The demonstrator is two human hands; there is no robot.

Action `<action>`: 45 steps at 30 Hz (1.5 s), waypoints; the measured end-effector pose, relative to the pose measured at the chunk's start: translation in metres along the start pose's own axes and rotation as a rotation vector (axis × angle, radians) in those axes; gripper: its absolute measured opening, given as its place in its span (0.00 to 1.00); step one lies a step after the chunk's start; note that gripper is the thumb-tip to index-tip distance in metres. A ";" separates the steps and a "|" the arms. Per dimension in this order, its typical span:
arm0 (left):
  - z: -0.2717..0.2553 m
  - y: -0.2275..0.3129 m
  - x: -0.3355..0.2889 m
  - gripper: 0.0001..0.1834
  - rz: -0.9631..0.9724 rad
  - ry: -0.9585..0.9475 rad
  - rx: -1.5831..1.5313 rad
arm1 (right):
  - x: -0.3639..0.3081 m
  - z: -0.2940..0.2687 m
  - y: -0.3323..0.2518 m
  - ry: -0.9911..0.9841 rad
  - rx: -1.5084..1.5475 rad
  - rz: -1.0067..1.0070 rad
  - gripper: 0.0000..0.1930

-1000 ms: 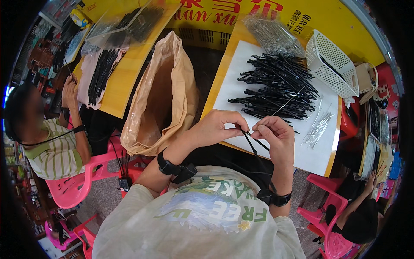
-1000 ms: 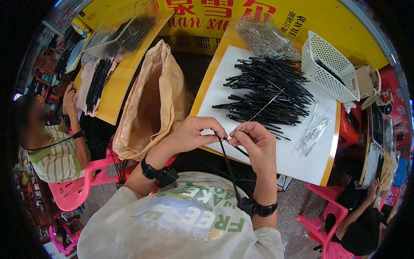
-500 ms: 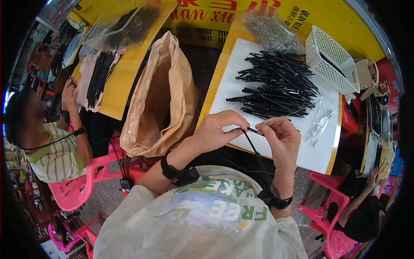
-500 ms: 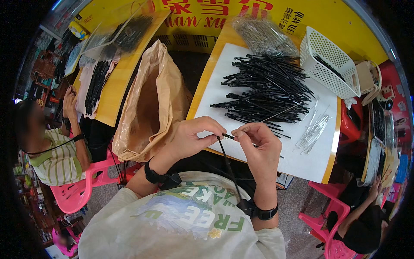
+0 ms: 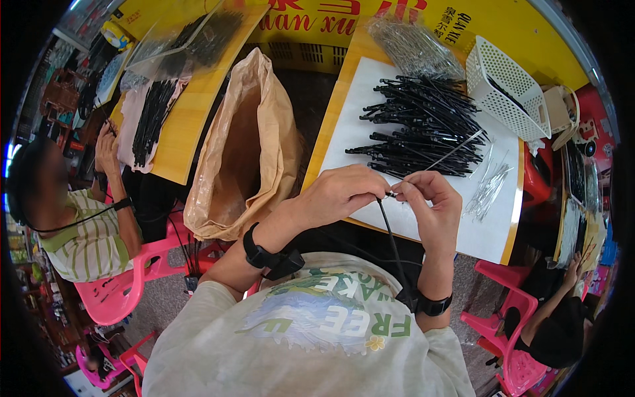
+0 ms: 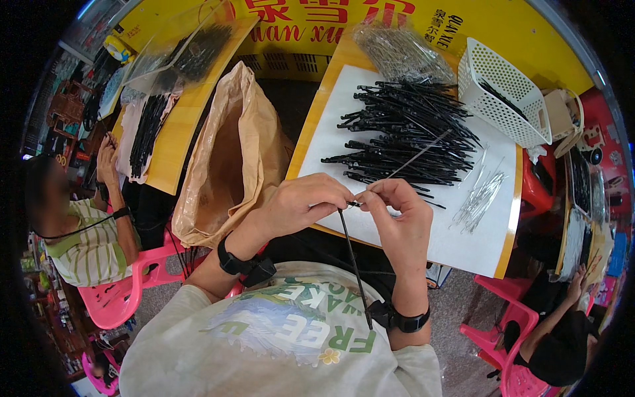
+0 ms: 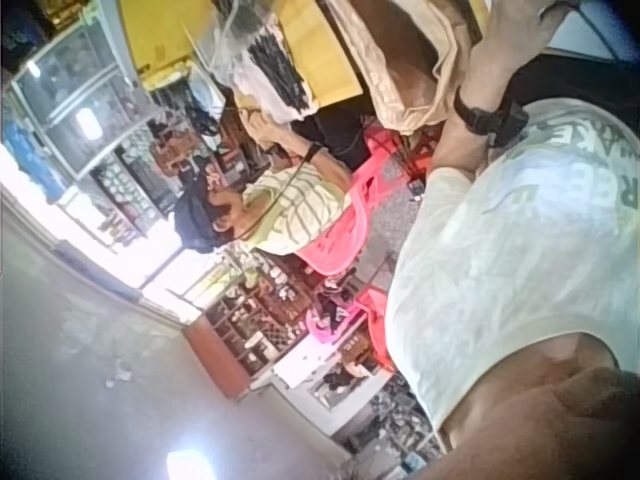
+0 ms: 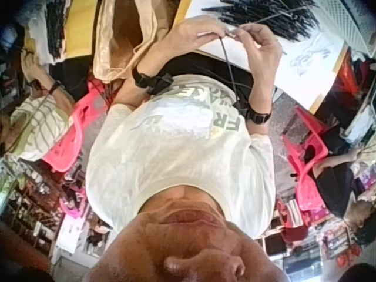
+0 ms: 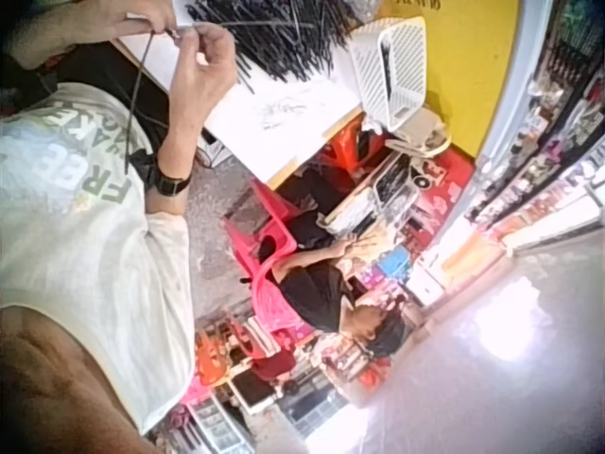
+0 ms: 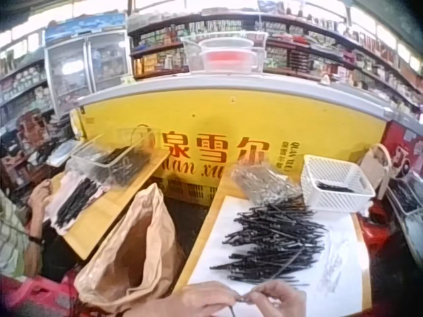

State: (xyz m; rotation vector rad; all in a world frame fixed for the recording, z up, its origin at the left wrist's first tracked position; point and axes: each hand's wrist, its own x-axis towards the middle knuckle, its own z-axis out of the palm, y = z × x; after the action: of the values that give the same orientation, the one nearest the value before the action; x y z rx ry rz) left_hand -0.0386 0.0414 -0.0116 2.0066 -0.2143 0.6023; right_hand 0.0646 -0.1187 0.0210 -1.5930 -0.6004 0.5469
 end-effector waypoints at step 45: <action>0.012 0.011 -0.016 0.10 -0.106 0.111 -0.110 | -0.015 0.000 -0.002 0.012 0.076 -0.057 0.02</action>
State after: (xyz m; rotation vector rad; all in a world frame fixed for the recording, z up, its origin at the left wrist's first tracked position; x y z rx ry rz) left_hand -0.0532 0.0238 -0.0156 1.8604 -0.0719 0.6190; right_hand 0.0530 -0.1286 0.0233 -1.5023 -0.6079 0.5113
